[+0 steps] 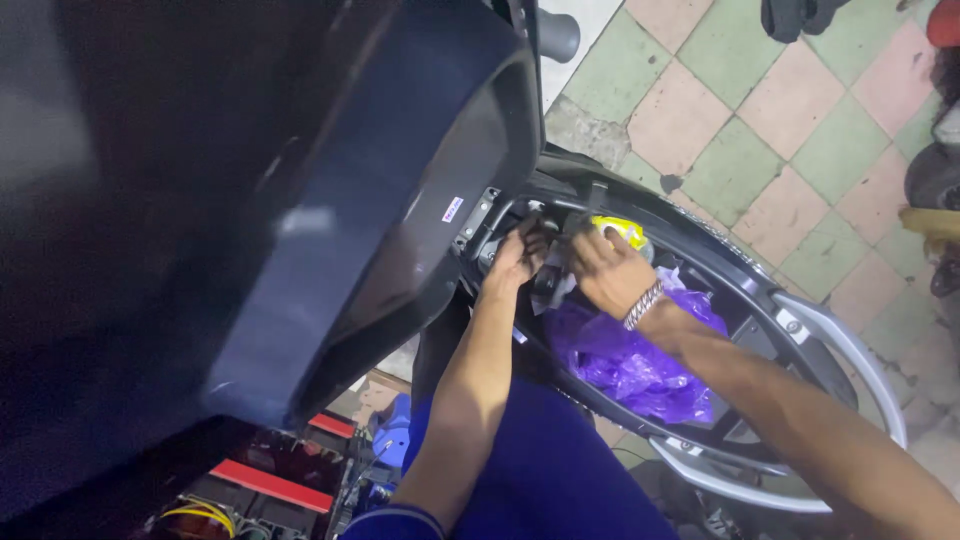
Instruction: The person works on the under-seat compartment of a scooter, using a screwdriver to remove screws from a black plastic cover. They then use a long metal rod to manipulate components within the storage area, moving aside a purple plastic bag and other items to access the mechanism.
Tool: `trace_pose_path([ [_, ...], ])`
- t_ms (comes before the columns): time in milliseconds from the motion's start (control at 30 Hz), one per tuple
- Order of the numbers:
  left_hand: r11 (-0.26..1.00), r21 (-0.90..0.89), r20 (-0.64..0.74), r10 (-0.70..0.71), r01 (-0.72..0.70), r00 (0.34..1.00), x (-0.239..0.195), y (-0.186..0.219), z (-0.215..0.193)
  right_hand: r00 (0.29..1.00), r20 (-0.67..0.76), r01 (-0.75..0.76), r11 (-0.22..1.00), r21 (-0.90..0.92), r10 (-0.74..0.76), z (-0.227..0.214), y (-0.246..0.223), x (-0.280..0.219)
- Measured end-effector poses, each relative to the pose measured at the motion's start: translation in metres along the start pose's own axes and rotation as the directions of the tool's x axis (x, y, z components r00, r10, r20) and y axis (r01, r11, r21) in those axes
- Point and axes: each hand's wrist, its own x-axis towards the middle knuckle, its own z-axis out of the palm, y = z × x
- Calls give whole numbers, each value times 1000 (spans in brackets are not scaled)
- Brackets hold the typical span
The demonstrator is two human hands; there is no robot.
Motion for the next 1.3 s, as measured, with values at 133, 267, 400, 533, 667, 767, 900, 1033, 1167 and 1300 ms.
trace_pose_path([
  [133,999,41,-1,-31,31,1000,-28,0,10,870,370,-362,932,30,326,23,-19,3],
  [267,991,-130,-123,-43,27,991,-38,10,20,402,647,-892,438,115,648,17,-28,21],
  [400,999,34,-46,-4,6,999,-18,7,1,-14,797,-945,-268,186,604,-16,-28,27],
  [533,993,112,-27,28,-25,999,-17,9,-2,575,506,-736,676,-21,642,-17,-30,17],
  [667,984,173,0,38,-37,999,-15,1,-6,227,768,-889,450,-87,598,-3,-20,41],
  [767,989,130,-28,78,-73,997,-40,8,20,229,724,-925,378,-48,651,0,-24,30],
  [900,988,99,-3,115,-114,993,-20,4,6,227,665,-959,281,27,711,-13,-32,22],
  [1033,989,145,10,38,-39,999,25,-4,-27,596,543,-643,756,-120,592,20,-24,7],
  [1167,983,163,31,81,-85,996,-45,5,17,-41,823,-987,-152,55,566,-3,-12,43],
  [1300,982,182,52,46,-54,998,21,-2,-29,-108,792,-970,-237,49,601,26,-22,14],
])
